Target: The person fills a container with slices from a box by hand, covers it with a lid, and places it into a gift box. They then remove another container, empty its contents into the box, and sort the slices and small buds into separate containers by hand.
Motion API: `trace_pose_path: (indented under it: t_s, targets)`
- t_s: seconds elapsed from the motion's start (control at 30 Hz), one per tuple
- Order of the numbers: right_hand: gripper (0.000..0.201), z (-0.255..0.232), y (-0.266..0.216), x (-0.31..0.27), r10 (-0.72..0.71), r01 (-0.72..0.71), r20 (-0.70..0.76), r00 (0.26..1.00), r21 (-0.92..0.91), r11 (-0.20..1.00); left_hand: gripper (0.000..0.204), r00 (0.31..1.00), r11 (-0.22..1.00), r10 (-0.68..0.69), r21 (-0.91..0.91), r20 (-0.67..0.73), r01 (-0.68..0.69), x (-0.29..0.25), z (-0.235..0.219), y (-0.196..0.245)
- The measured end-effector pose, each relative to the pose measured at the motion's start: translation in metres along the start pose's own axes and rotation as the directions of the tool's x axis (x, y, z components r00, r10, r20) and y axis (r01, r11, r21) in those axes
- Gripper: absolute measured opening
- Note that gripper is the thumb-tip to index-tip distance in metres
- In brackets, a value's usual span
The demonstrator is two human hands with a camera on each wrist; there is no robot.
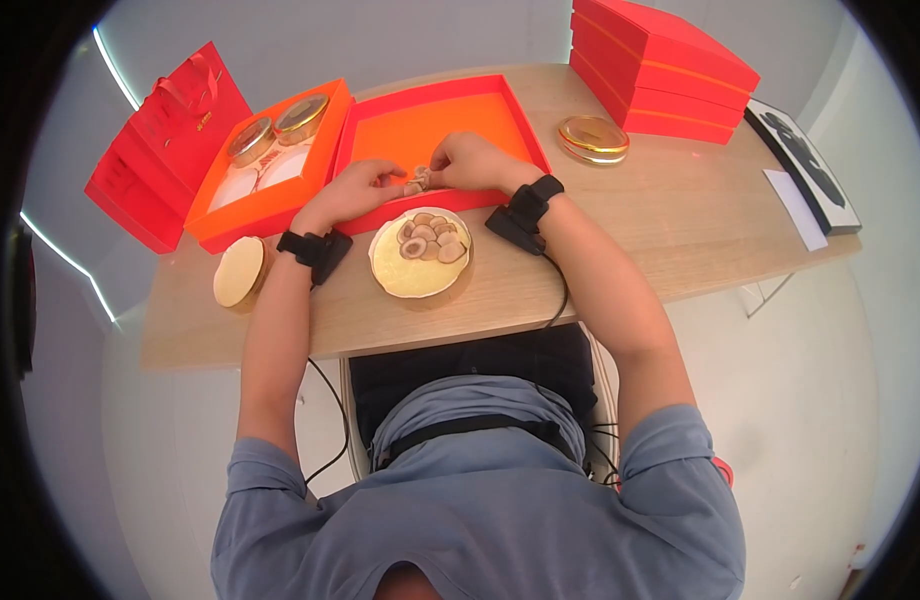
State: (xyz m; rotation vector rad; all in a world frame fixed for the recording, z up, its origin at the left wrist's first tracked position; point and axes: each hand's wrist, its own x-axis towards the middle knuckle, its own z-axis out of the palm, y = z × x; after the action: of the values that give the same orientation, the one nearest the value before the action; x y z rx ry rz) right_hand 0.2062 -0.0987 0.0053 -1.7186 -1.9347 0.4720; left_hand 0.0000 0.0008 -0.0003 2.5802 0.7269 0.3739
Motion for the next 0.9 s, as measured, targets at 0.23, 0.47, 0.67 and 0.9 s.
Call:
trace_pose_path:
  t_s: [0.23, 0.47, 0.67, 0.9]
  targets:
    - [0.028, 0.002, 0.0, 0.002, -0.015, 0.011, 0.042, 0.999, 0.094, 0.995, 0.026, 0.985, 0.973, -0.005, -0.225, 0.175, 0.045, 0.01, -0.001, 0.003]
    - [0.02, 0.002, 0.0, -0.001, -0.077, 0.074, 0.01, 0.997, 0.193, 0.978, 0.017, 0.992, 0.905, 0.015, -0.423, 0.122, 0.038, 0.009, 0.0, -0.001]
    - [0.018, 0.005, -0.007, -0.002, -0.101, 0.148, -0.192, 0.976, 0.247, 0.958, 0.009, 0.994, 0.828, -0.104, -0.549, 0.04, 0.109, 0.006, -0.005, 0.011]
    - [0.018, 0.009, -0.013, -0.002, -0.168, 0.208, -0.168, 0.971, 0.26, 0.943, 0.008, 0.998, 0.869, -0.037, -0.495, -0.049, 0.008, 0.007, 0.0, 0.015]
